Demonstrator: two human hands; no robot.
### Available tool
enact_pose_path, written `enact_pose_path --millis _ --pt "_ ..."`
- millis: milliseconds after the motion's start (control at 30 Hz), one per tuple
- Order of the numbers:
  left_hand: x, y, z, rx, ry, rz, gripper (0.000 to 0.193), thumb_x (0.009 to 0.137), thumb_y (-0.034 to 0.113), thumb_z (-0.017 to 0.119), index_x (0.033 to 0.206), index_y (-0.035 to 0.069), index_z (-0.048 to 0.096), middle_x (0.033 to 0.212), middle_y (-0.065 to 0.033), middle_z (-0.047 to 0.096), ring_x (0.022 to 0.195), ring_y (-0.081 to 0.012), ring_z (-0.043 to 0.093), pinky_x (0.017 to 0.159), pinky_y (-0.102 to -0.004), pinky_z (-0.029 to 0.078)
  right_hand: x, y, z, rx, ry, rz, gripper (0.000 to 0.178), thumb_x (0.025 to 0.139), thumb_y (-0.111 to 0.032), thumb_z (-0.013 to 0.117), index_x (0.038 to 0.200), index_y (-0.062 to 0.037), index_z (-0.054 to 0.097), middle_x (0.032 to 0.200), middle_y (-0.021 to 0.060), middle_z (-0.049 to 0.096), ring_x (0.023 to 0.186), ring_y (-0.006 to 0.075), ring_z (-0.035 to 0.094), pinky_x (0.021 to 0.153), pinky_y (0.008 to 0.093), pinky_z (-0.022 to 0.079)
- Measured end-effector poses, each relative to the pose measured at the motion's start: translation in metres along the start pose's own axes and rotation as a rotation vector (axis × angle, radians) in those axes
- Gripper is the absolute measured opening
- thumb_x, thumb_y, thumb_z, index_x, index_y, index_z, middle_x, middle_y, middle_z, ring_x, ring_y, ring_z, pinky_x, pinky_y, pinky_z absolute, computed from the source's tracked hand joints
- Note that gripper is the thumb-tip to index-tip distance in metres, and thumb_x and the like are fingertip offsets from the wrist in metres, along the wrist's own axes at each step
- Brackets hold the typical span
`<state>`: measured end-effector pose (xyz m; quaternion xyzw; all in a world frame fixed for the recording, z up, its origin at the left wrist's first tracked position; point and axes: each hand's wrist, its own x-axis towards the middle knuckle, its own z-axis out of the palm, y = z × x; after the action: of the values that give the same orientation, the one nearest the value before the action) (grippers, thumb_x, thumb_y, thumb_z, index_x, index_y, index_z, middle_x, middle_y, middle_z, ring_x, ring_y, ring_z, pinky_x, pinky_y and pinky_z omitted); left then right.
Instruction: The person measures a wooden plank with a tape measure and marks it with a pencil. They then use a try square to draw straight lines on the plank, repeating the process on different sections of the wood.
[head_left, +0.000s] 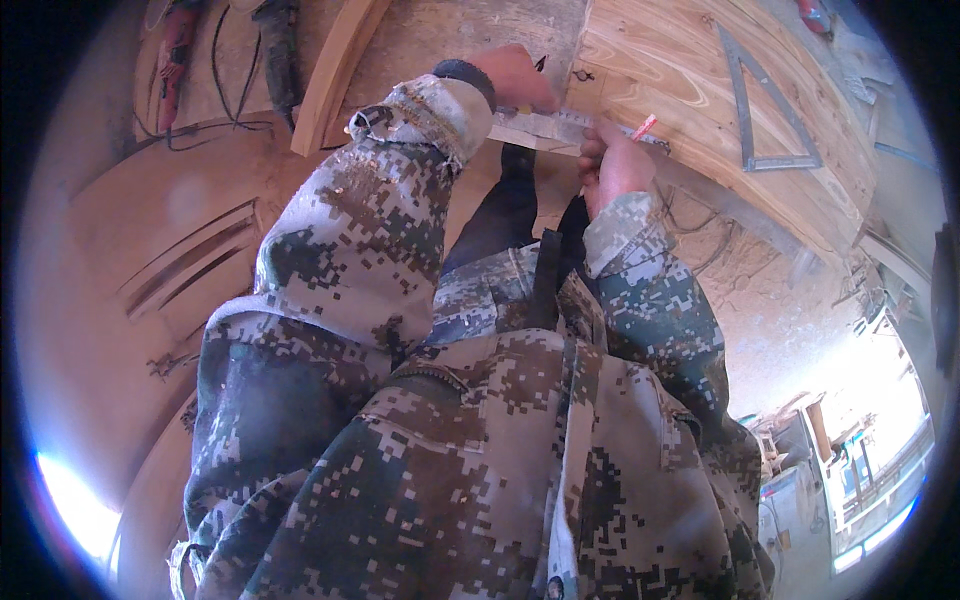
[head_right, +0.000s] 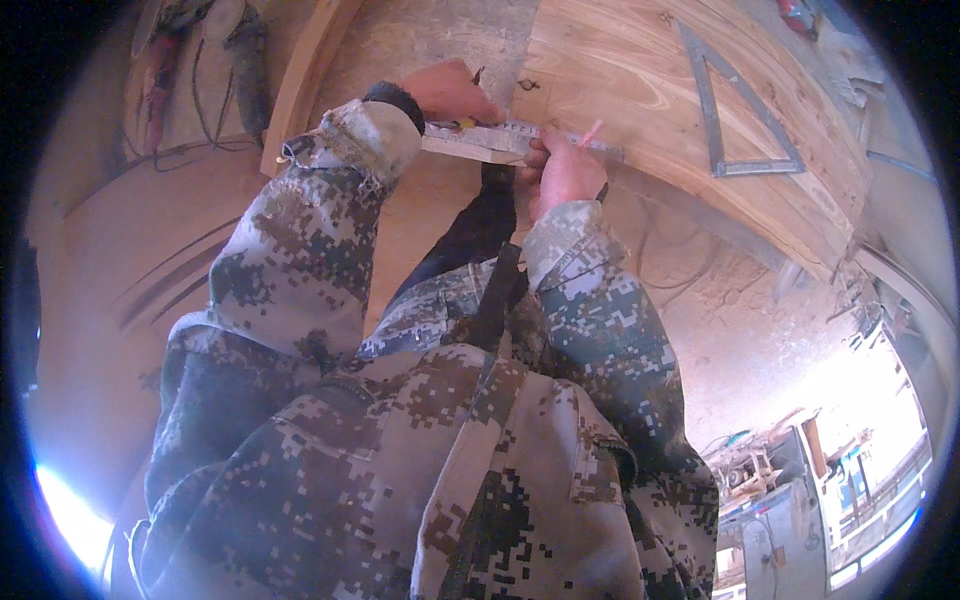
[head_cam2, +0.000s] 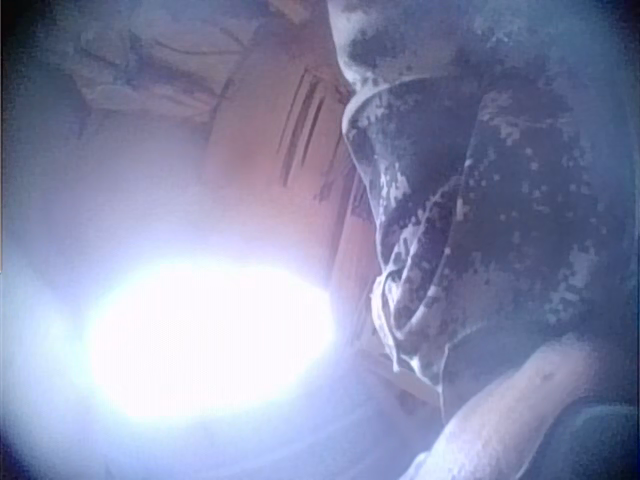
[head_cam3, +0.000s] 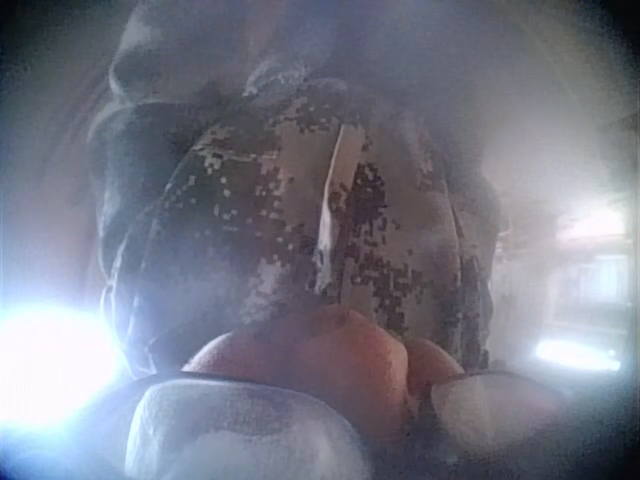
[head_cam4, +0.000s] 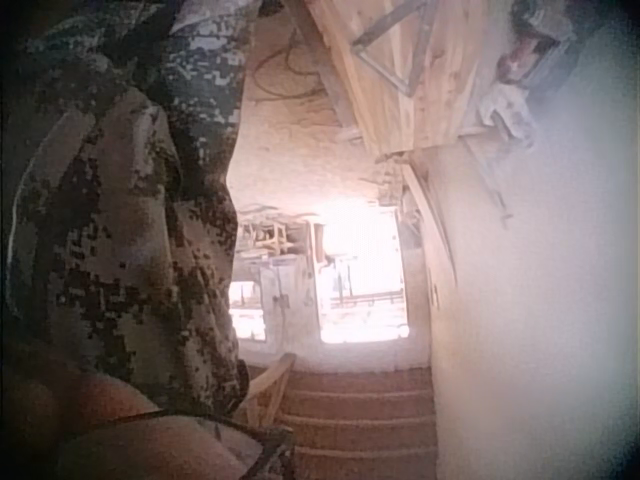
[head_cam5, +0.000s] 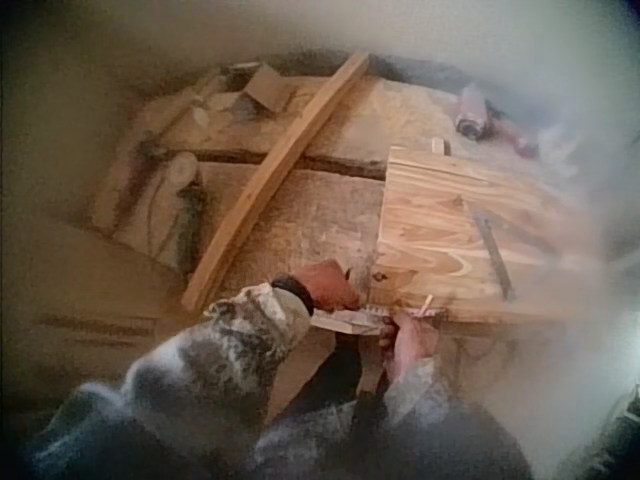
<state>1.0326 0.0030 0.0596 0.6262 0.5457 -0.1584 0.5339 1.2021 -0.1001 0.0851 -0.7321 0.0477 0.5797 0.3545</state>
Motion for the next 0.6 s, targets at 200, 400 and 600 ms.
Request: enact_pose_path --millis 200,400,600 --pt "0.016 -0.007 0.002 -0.190 -0.095 -0.014 0.042 0.067 0.035 0.079 0.088 -0.001 0.075 0.082 -0.0139 0.072 0.067 -0.0219 0.069 0.062 -0.0365 0.055 0.000 -0.002 -0.002 0.037 -0.020 0.012 0.014 0.091 -0.014 0.066 0.088 -0.0009 0.062 0.073 0.0049 0.061 0.056 0.0122 0.054 0.046 0.0274 0.042" --pt "0.010 -0.003 -0.004 -0.053 -0.155 0.147 0.044 0.076 0.045 0.074 0.086 0.002 0.075 0.089 -0.0173 0.072 0.082 -0.0267 0.068 0.075 -0.0394 0.053 0.002 0.001 -0.004 0.047 -0.048 0.010 0.016 0.091 -0.015 0.067 0.085 -0.0021 0.061 0.070 0.0038 0.059 0.055 0.0114 0.053 0.046 0.0269 0.042" --pt "-0.004 0.006 -0.002 -0.093 -0.031 -0.023 0.043 0.079 0.046 0.069 0.080 0.004 0.075 0.075 -0.0131 0.071 0.066 -0.0249 0.066 0.067 -0.0400 0.053 -0.001 -0.003 -0.002 0.018 -0.008 0.031 0.015 0.091 -0.015 0.068 0.086 -0.0020 0.062 0.072 0.0052 0.061 0.054 0.0125 0.054 0.047 0.0270 0.043"
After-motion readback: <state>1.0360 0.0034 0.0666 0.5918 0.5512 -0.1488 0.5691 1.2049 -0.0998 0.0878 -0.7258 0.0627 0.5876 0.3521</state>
